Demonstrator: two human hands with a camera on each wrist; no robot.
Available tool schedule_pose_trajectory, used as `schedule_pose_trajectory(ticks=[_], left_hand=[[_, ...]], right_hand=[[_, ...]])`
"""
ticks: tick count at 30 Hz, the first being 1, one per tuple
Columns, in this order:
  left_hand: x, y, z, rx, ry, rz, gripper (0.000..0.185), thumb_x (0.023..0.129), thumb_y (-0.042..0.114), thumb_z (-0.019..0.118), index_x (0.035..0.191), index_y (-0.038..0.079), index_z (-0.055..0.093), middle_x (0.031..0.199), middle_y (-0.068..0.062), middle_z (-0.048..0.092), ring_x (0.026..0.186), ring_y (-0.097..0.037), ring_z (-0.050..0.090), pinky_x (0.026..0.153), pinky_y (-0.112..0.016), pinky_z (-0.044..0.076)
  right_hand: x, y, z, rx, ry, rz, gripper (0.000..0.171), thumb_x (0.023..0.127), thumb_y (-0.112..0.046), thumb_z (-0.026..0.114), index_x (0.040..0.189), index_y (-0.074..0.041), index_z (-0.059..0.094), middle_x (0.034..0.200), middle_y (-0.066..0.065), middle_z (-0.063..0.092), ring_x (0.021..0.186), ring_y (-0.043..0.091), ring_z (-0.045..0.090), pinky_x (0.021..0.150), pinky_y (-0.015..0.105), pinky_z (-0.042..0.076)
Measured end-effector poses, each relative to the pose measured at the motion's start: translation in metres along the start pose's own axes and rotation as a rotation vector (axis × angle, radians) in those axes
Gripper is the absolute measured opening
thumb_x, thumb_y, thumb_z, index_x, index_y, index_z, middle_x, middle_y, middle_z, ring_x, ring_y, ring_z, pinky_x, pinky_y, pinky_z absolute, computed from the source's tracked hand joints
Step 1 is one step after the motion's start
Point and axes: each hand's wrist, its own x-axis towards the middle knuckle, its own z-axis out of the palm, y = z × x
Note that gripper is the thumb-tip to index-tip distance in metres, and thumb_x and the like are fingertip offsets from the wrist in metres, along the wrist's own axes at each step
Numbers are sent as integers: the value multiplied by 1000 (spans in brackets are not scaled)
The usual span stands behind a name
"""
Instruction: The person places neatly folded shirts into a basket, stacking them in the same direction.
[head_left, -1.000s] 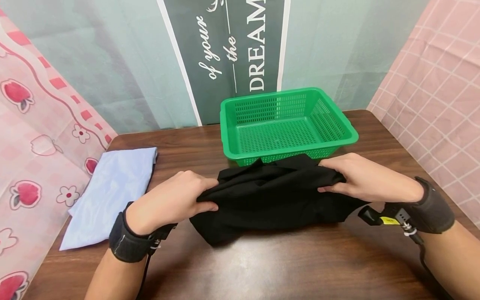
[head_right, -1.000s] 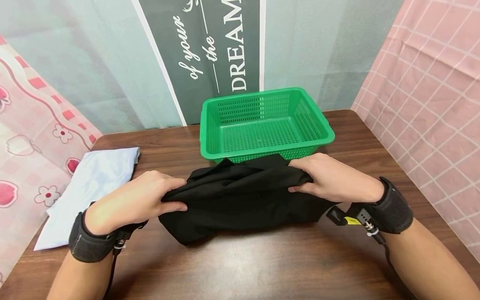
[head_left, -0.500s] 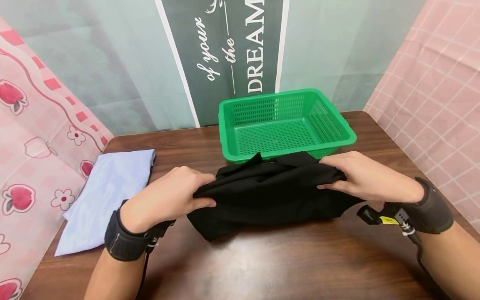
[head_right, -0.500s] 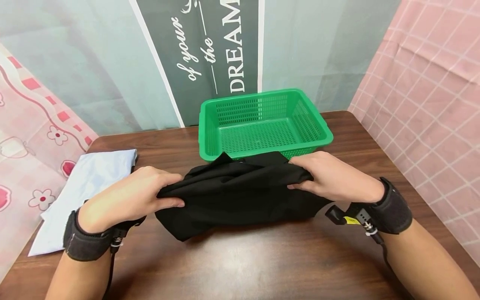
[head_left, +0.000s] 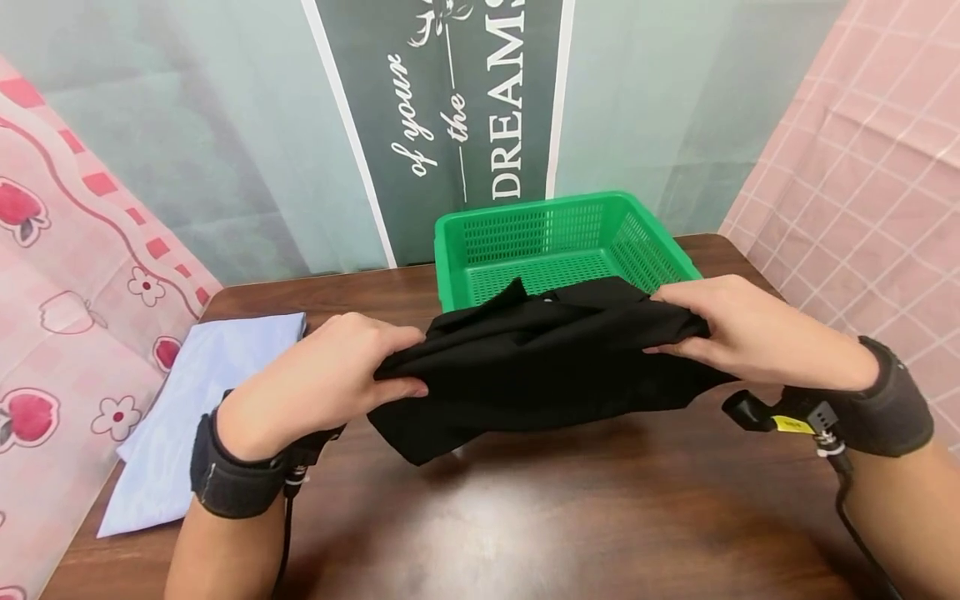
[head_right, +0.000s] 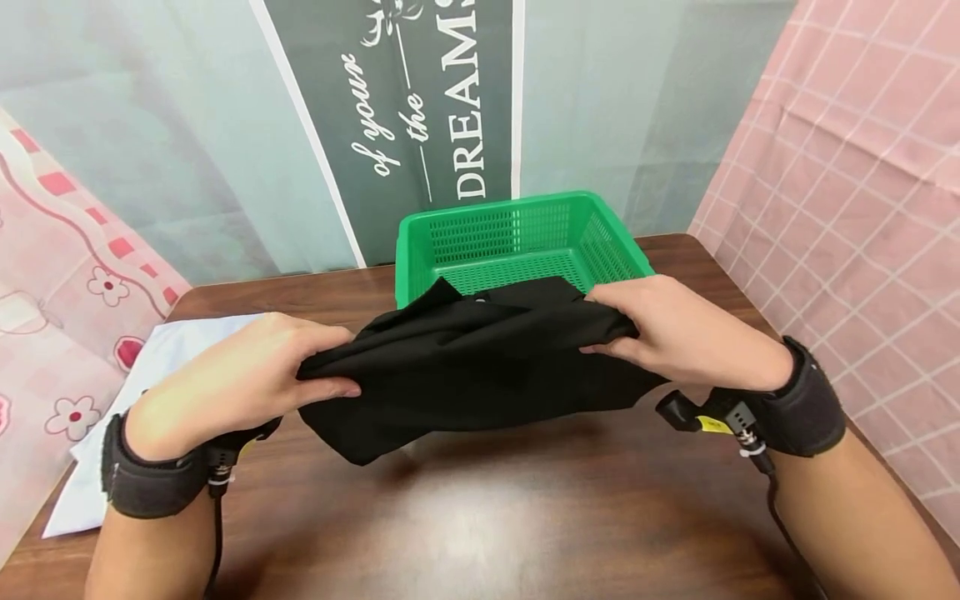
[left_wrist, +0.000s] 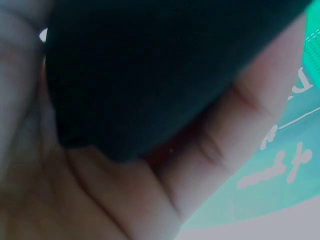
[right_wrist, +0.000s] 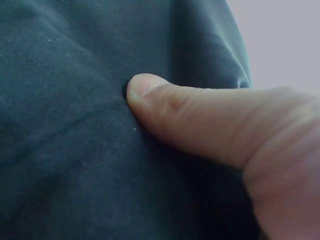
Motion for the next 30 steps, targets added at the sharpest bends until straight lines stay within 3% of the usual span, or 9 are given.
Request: schedule_pose_trajectory(ticks=[7, 12, 16, 23, 30], left_hand=[[22, 6, -25, 62, 31, 65, 29, 90, 25, 86, 82, 17, 59, 68, 11, 53, 66, -6, 51, 66, -28, 47], [35, 6, -37, 64, 25, 73, 26, 90, 25, 86, 84, 18, 61, 67, 11, 54, 63, -6, 51, 66, -28, 47], [42, 3, -38, 47, 29, 55, 26, 91, 25, 86, 82, 19, 61, 65, 12, 53, 61, -6, 50, 65, -28, 47], [59, -3, -31, 74, 32, 41, 41, 91, 21, 85, 74, 15, 48, 64, 6, 35, 61, -12, 40, 64, -29, 41], [84, -6, -35, 126, 64, 62, 36, 93, 17, 82, 78, 12, 50, 65, 3, 39, 64, -16, 45, 67, -30, 43]], right_hand=[[6, 7, -23, -80, 65, 25, 49, 68, 4, 93, 96, -28, 68, 86, -21, 63, 75, -5, 49, 69, 11, 36], [10, 10, -36, -100, 62, 52, 44, 73, 2, 92, 94, -28, 66, 83, -20, 62, 71, -4, 48, 67, 13, 35], [13, 12, -43, -113, 54, 84, 40, 77, -1, 91, 94, -28, 68, 83, -20, 64, 69, -4, 48, 66, 13, 35], [20, 22, -51, -154, 40, 120, 34, 80, -1, 90, 93, -24, 68, 82, -15, 66, 68, -1, 49, 63, 15, 36], [27, 40, -63, -240, 75, 150, 30, 79, -2, 90, 90, -16, 66, 77, -8, 62, 67, 5, 48, 64, 17, 35]])
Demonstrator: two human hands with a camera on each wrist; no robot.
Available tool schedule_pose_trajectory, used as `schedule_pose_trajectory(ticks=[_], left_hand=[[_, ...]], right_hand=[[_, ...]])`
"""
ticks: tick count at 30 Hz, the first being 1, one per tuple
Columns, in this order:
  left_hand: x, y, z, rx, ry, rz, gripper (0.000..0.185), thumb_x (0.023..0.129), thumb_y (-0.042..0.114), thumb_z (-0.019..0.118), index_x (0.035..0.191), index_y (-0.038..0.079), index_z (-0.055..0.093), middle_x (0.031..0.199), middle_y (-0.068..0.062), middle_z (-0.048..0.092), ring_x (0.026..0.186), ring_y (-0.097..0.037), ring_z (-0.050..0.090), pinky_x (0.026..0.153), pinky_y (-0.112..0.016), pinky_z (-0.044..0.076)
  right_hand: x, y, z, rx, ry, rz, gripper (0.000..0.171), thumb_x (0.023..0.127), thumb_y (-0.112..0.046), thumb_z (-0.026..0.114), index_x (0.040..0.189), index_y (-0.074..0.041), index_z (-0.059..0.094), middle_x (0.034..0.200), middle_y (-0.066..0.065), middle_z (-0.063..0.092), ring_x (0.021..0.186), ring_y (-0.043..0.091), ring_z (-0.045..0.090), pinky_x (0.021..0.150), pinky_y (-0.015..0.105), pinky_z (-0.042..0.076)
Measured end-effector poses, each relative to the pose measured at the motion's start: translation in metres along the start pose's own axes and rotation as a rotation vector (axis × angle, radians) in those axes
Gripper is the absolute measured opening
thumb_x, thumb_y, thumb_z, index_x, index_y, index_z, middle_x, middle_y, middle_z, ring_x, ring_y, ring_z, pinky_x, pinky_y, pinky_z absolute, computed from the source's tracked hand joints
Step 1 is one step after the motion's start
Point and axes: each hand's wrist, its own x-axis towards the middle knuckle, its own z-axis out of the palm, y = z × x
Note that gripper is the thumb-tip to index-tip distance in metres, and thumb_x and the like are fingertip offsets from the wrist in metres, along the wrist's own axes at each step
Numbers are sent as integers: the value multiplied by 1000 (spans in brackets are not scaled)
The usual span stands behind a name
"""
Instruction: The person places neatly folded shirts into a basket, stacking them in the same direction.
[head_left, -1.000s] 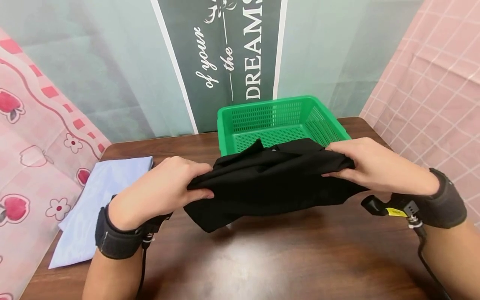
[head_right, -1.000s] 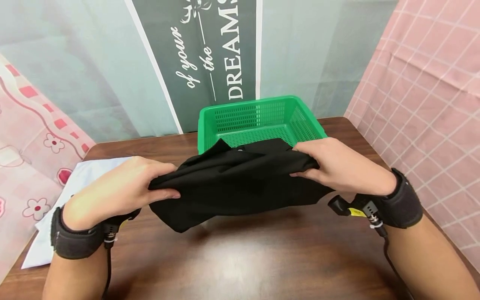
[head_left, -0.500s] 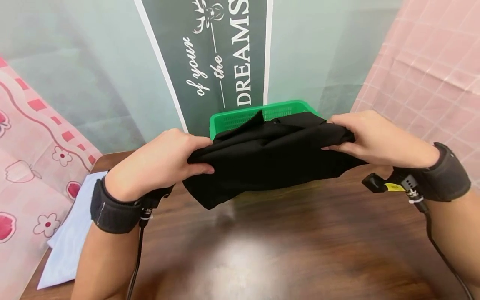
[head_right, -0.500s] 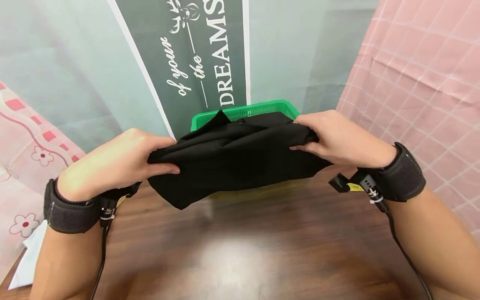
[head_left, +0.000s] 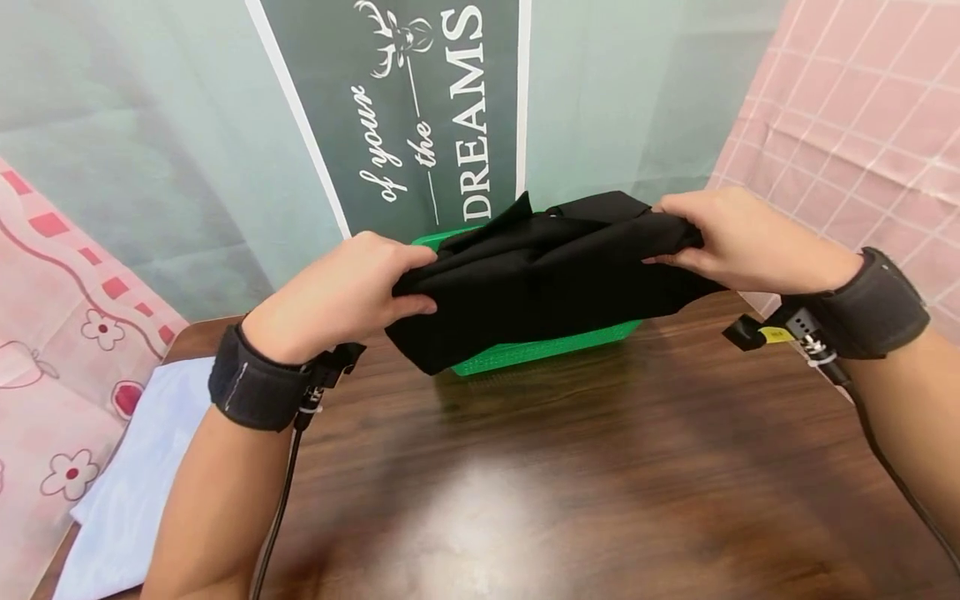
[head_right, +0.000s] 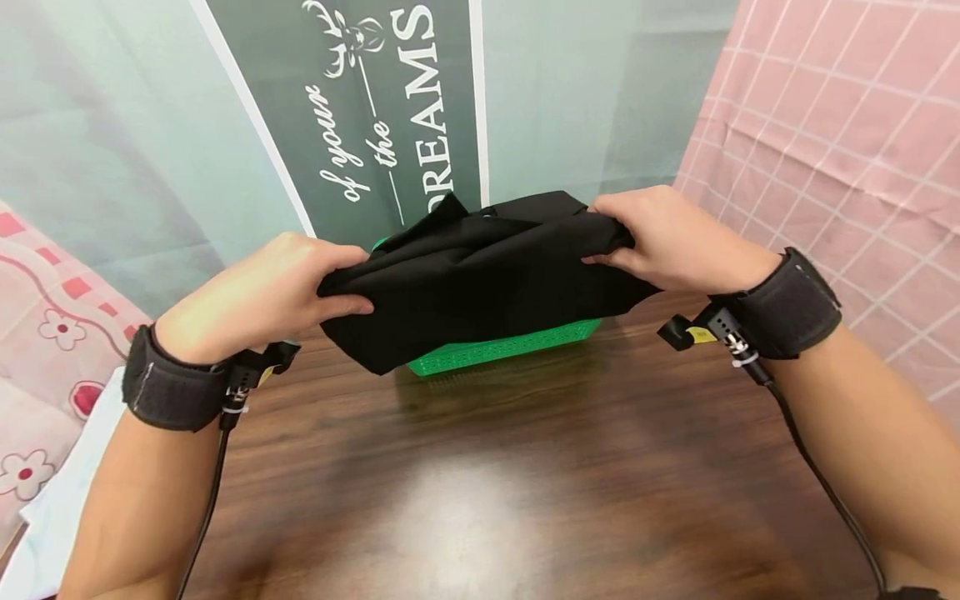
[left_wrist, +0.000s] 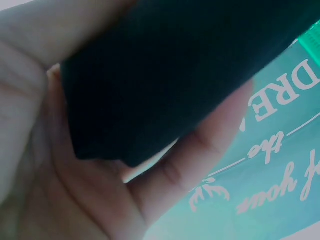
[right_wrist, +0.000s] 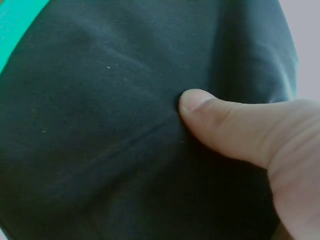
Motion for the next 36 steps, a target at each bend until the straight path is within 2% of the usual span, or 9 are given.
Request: schedule_pose_trajectory(ticks=[4, 10, 19, 25, 30, 34, 36], left_hand=[[11, -3, 1, 47, 22, -20, 29, 94, 17, 81, 83, 11, 55, 68, 0, 49, 69, -19, 52, 69, -34, 46], [24, -12, 8, 74, 41, -76, 19, 95, 19, 80, 97, 11, 63, 85, -1, 69, 82, -23, 65, 74, -44, 55], [30, -25, 22, 29, 10, -111, 17, 95, 21, 80, 103, 13, 67, 88, -2, 70, 85, -22, 67, 77, -45, 55], [34, -30, 23, 9, -25, -95, 17, 94, 22, 82, 100, 14, 68, 84, -1, 67, 83, -21, 65, 78, -40, 54], [42, -35, 25, 20, -119, -66, 17, 95, 23, 81, 103, 12, 69, 82, -1, 66, 81, -21, 65, 80, -41, 55], [49, -39, 26, 40, -188, -47, 19, 95, 22, 80, 106, 10, 70, 82, -2, 65, 82, -22, 65, 80, -41, 54], [52, -41, 26, 44, -216, -40, 20, 95, 21, 81, 105, 9, 69, 82, -2, 64, 81, -22, 64, 79, -40, 53]], right_hand=[[5, 11, 3, -17, 26, 14, 30, 79, -3, 90, 90, -14, 65, 77, -5, 62, 67, 8, 47, 64, 21, 35], [14, 24, 14, -61, 57, 60, 27, 82, -1, 86, 92, -9, 62, 75, 1, 57, 68, 16, 46, 64, 35, 38], [24, 32, 32, -33, 53, 37, 26, 82, 1, 83, 90, -8, 61, 74, 2, 57, 69, 21, 51, 66, 41, 40], [26, 35, 35, 12, -4, 53, 24, 85, -2, 84, 89, -11, 62, 76, 0, 61, 71, 17, 51, 67, 35, 40], [29, 37, 36, 46, -128, 125, 17, 91, -10, 83, 100, -10, 69, 84, 2, 68, 73, 16, 55, 68, 34, 43], [32, 41, 40, 72, -237, 172, 17, 95, -8, 77, 111, -9, 70, 93, 4, 72, 79, 17, 60, 72, 35, 46], [33, 43, 42, 82, -285, 184, 15, 97, -8, 74, 111, -10, 68, 92, 3, 70, 78, 16, 59, 71, 34, 45]])
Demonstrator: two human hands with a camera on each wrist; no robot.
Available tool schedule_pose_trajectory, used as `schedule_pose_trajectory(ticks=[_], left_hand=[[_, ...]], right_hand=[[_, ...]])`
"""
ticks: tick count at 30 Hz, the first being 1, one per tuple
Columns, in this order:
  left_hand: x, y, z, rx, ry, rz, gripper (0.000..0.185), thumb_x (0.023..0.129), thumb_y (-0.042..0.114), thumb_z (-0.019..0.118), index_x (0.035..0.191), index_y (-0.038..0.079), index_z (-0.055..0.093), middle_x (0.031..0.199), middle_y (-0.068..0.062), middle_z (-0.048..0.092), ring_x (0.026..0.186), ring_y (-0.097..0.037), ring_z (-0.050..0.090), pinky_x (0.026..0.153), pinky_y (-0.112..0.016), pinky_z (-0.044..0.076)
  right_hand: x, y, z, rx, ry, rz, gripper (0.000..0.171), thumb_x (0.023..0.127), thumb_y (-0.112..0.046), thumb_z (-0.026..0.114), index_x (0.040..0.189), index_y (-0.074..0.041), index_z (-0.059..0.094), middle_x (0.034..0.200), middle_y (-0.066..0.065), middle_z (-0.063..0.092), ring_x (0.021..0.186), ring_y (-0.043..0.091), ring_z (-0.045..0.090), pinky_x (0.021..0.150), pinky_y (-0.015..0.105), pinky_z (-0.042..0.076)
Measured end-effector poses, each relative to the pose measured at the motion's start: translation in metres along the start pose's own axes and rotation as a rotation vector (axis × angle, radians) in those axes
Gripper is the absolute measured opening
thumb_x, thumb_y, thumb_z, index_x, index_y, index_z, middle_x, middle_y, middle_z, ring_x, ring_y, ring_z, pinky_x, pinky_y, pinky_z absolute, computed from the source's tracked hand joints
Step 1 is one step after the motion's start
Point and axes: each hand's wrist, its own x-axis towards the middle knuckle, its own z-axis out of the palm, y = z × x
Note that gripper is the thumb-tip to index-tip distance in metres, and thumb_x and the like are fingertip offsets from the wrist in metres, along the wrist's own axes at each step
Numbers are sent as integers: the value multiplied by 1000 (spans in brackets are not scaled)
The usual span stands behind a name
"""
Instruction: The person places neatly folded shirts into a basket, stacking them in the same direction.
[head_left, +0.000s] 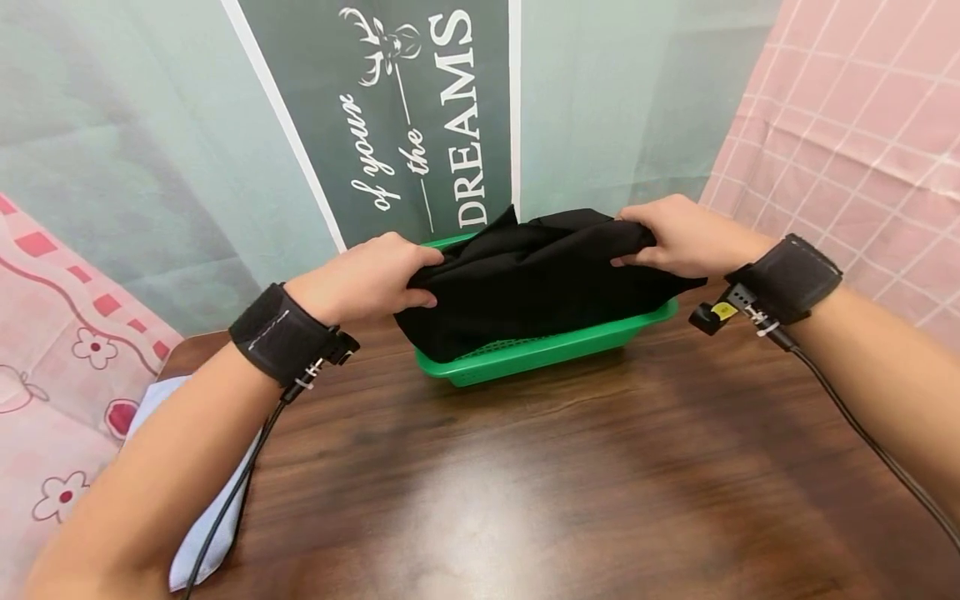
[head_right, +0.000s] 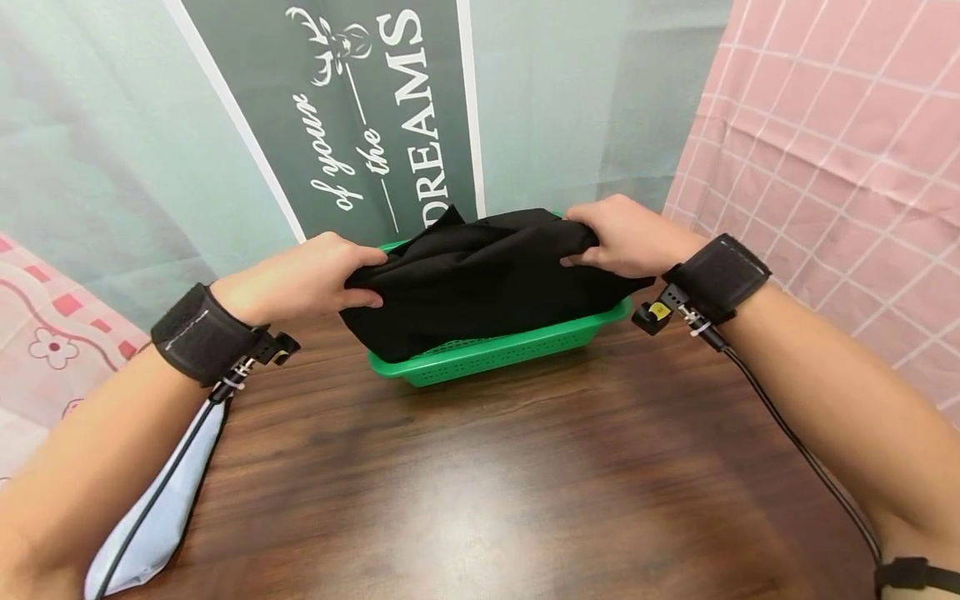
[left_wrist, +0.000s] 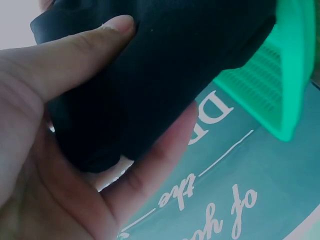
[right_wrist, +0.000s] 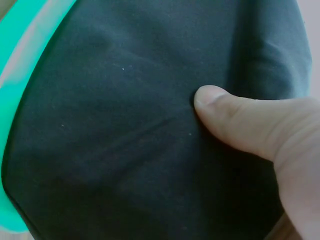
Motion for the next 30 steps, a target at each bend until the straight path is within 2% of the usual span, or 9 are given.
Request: schedule_pose_trajectory(ticks=[7, 12, 16, 24, 30], left_hand=[[8, 3, -5, -11, -74, 7, 20, 95, 18, 80, 110, 8, 70, 87, -3, 67, 82, -22, 64, 81, -38, 54], [6, 4, -1, -11, -106, 20, 25, 96, 17, 79, 116, 6, 70, 93, -4, 70, 86, -22, 66, 84, -39, 55], [-2, 3, 1, -14, -115, 28, 22, 95, 17, 79, 112, 7, 70, 91, -1, 68, 83, -19, 64, 82, -37, 54], [-21, 3, -1, -50, -129, 50, 13, 95, 15, 80, 100, 10, 68, 80, 2, 63, 76, -14, 59, 75, -32, 53], [-41, 11, -4, -67, -141, 64, 15, 94, 14, 80, 93, 13, 66, 74, 5, 60, 70, -9, 58, 70, -30, 52]], right_hand=[[1, 5, 7, 20, -64, 5, 12, 98, -10, 74, 101, -11, 62, 78, 3, 56, 70, 16, 51, 67, 31, 40], [-1, 6, 20, 56, -90, -28, 11, 99, -9, 73, 103, -11, 63, 76, 1, 51, 68, 14, 49, 67, 31, 39], [-4, 1, 24, 83, -104, -60, 12, 99, -12, 74, 100, -13, 63, 75, -1, 48, 67, 11, 46, 66, 29, 38], [-10, -13, 23, 148, -132, -114, 21, 97, -28, 78, 94, -18, 60, 72, -4, 45, 61, 5, 42, 61, 25, 37], [-21, -25, 25, 125, -118, -200, 30, 93, -30, 81, 88, -19, 53, 70, -8, 35, 62, 1, 36, 60, 22, 35]])
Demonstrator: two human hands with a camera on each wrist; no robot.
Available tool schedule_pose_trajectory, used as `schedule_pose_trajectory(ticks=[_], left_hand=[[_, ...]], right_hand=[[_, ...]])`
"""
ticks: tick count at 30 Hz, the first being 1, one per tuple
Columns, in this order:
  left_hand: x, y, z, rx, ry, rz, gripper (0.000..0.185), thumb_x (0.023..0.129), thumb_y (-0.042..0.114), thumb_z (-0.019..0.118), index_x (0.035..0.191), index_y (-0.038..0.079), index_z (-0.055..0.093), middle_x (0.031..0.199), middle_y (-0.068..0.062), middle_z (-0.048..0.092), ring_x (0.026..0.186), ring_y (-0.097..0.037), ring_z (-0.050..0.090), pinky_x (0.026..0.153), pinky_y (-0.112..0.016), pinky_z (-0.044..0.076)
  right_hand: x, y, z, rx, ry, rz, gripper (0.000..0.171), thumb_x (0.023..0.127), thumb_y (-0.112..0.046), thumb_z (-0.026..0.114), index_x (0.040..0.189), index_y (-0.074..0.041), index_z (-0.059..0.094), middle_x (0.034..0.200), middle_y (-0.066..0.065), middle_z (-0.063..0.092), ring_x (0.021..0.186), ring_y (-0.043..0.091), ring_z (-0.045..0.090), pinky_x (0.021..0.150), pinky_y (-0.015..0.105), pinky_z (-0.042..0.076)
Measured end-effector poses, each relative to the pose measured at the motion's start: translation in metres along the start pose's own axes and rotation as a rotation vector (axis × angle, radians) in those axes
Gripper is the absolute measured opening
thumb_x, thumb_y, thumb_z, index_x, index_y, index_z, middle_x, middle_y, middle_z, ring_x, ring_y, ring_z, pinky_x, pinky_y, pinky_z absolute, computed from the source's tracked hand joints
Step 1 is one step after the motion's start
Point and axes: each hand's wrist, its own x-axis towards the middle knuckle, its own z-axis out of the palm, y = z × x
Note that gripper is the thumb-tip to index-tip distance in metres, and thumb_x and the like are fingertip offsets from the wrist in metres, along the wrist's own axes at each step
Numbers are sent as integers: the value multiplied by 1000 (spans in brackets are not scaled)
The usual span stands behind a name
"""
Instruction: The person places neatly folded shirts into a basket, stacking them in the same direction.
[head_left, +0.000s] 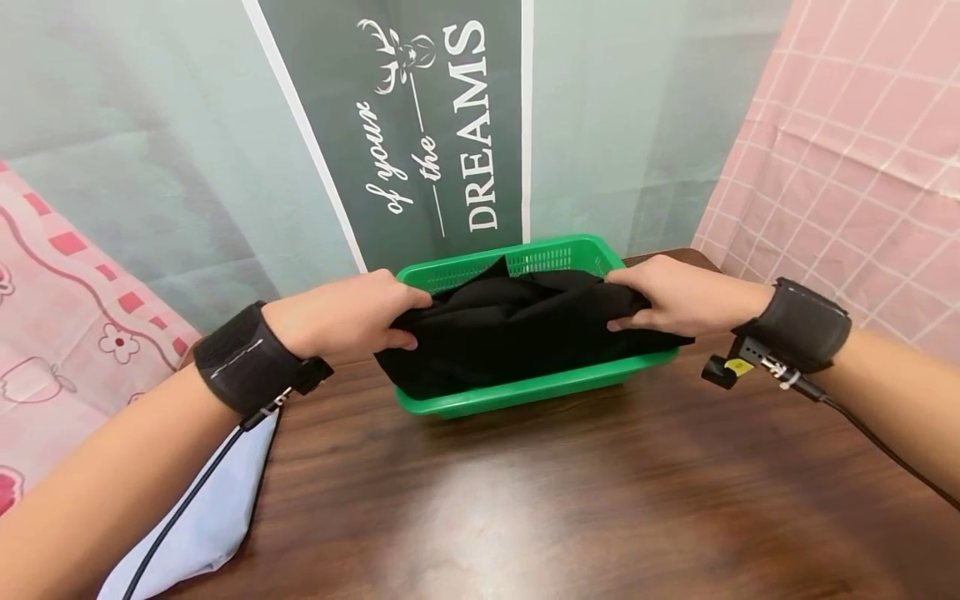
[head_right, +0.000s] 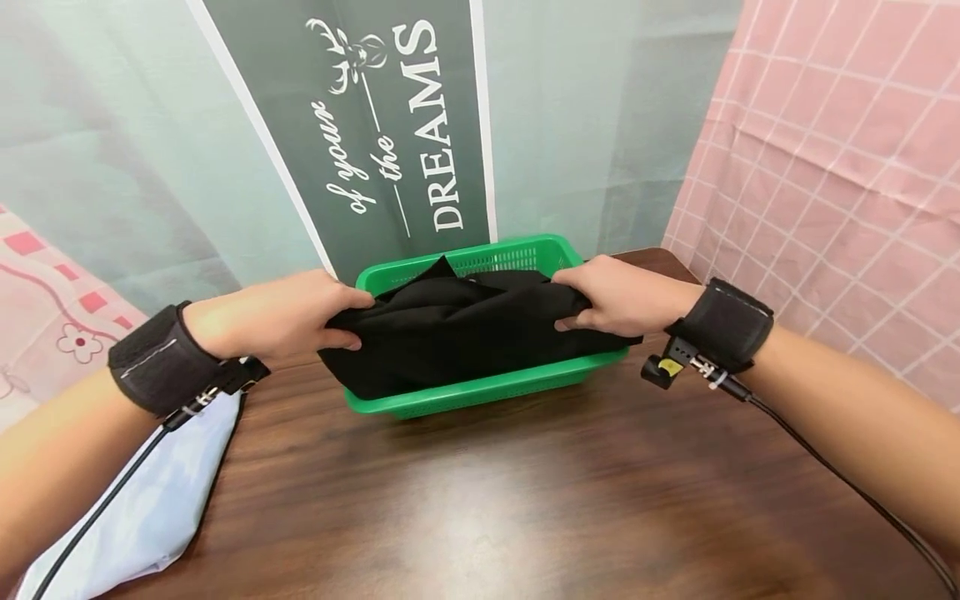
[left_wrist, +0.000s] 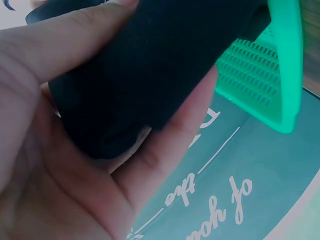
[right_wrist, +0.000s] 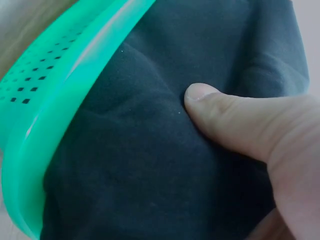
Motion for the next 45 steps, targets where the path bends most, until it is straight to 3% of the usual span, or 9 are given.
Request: schedule_pose_trajectory(ticks=[8, 13, 18, 26, 30, 36, 42, 45], left_hand=[[-31, 13, 7, 43, 31, 17, 20, 91, 14, 83, 91, 15, 63, 72, 8, 57, 71, -9, 58, 71, -31, 53], [-49, 23, 14, 94, 56, 24, 23, 91, 20, 85, 91, 17, 62, 68, 11, 53, 68, -6, 55, 67, -29, 50], [-64, 29, 21, 75, 54, 35, 24, 90, 22, 86, 91, 19, 61, 71, 15, 56, 67, -2, 54, 65, -26, 49], [-80, 34, 27, 102, 45, 27, 27, 88, 24, 87, 90, 22, 61, 72, 17, 55, 69, -1, 57, 65, -29, 51], [-80, 30, 28, 75, 37, 34, 25, 89, 26, 86, 92, 23, 62, 73, 18, 57, 69, 0, 56, 65, -28, 50], [-72, 19, 23, -48, 3, 69, 21, 92, 21, 84, 93, 20, 63, 73, 17, 56, 69, 2, 53, 66, -22, 49], [-61, 4, 13, -139, -125, 15, 19, 94, 21, 81, 90, 19, 62, 68, 13, 54, 59, 2, 52, 64, -21, 49], [-49, -7, 12, -167, -201, 3, 14, 95, 23, 79, 98, 17, 66, 78, 11, 63, 67, 0, 59, 70, -23, 52]], right_hand=[[-14, -27, 8, 38, 16, -105, 30, 91, -17, 85, 89, -22, 55, 69, -20, 40, 65, -5, 41, 61, 18, 40], [-23, -41, 13, 35, 32, -174, 30, 90, -20, 85, 91, -23, 55, 72, -22, 38, 68, -7, 40, 61, 17, 41], [-32, -54, 20, 33, 45, -230, 29, 91, -23, 85, 92, -24, 56, 74, -22, 38, 69, -8, 39, 60, 15, 40], [-42, -68, 28, 26, 70, -254, 32, 89, -27, 87, 91, -25, 55, 76, -24, 40, 71, -9, 40, 61, 12, 40], [-41, -72, 27, 33, 45, -228, 29, 90, -28, 85, 93, -26, 56, 77, -24, 43, 72, -8, 42, 63, 14, 40], [-32, -72, 23, 56, -35, -168, 23, 94, -29, 81, 96, -26, 59, 76, -23, 46, 71, -7, 46, 63, 16, 44], [-9, -65, 17, 60, -127, -125, 18, 95, -25, 80, 97, -25, 63, 73, -21, 48, 71, -5, 49, 67, 18, 46], [2, -60, 16, 74, -194, -83, 16, 96, -20, 80, 97, -23, 64, 72, -18, 49, 70, -3, 49, 68, 19, 46]])
